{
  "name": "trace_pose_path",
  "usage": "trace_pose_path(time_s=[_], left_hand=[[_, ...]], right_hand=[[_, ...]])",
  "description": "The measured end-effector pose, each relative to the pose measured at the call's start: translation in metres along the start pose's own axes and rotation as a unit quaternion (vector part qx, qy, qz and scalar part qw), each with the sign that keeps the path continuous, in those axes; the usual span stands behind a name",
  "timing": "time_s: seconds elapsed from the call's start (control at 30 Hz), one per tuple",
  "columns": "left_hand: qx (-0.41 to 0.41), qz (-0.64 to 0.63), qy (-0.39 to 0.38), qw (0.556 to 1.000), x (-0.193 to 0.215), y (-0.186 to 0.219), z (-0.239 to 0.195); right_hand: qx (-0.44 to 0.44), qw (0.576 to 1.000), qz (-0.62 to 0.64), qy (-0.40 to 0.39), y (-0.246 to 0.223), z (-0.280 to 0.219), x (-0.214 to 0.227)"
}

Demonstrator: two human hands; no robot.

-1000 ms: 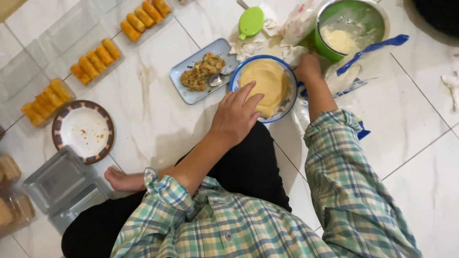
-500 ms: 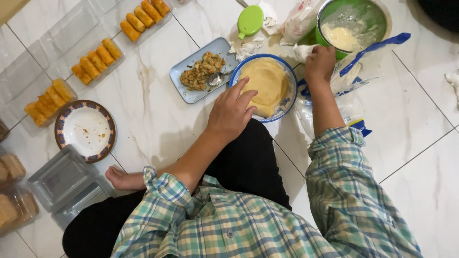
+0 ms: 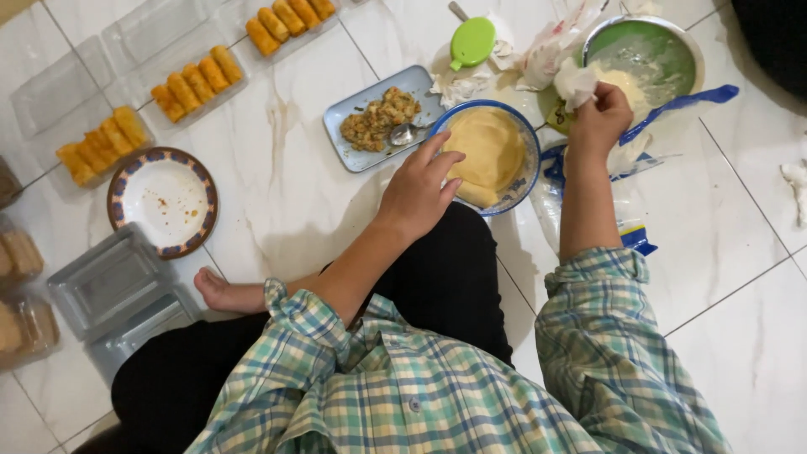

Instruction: Packing fried spring rolls into plastic containers and then preparing more rolls by hand using dough and filling on a plate.

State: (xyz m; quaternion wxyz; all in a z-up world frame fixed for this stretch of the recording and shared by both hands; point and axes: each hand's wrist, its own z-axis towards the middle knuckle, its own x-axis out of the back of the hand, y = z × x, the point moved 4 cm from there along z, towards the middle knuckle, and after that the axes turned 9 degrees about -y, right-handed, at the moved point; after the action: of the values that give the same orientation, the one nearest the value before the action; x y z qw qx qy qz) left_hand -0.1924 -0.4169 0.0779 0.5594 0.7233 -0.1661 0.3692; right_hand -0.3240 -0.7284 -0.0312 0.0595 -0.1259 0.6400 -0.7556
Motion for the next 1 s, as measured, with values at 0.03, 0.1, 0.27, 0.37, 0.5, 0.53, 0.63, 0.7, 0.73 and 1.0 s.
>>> trace_pose_path(time_s=[0.03,0.1,0.27,0.37,0.5,0.53,0.63,0.7,0.73,1.0], left_hand=[[0.003,0.000,0.004,1.000,0.002,-0.002,-0.003],[0.013,-0.050,0.012,0.999,0.009,-0.007,-0.008],[0.050,-0.125,0.056,0.989,0.009,-0.048,-0.015],[0.107,-0.252,0.101,0.956,0.021,-0.072,-0.027],[0.144,-0.560,0.209,0.788,0.045,-0.102,-0.052],[0.149,-0.560,0.223,0.784,0.053,-0.111,-0.063],[0.117,-0.638,0.303,0.698,0.063,-0.159,-0.094],[0.111,-0.611,0.363,0.695,0.052,-0.214,-0.112],[0.115,-0.608,0.370,0.693,0.057,-0.230,-0.129],[0.270,-0.506,0.331,0.750,0.077,-0.313,-0.227]], right_hand=[[0.002,1.000,0.001,-0.005,-0.012,-0.004,-0.005],[-0.134,0.980,0.145,-0.018,-0.024,-0.013,-0.021],[-0.112,0.932,0.333,-0.094,-0.053,-0.031,-0.094],[-0.117,0.886,0.392,-0.219,-0.069,-0.063,-0.157],[-0.182,0.861,0.329,-0.342,-0.116,-0.152,-0.231],[-0.187,0.855,0.329,-0.355,-0.124,-0.172,-0.247],[-0.152,0.890,0.144,-0.405,-0.124,-0.226,-0.289],[-0.045,0.894,0.059,-0.443,-0.100,-0.251,-0.317],[-0.047,0.890,0.061,-0.450,-0.115,-0.270,-0.323],[-0.068,0.785,0.015,-0.615,-0.088,-0.366,-0.368]])
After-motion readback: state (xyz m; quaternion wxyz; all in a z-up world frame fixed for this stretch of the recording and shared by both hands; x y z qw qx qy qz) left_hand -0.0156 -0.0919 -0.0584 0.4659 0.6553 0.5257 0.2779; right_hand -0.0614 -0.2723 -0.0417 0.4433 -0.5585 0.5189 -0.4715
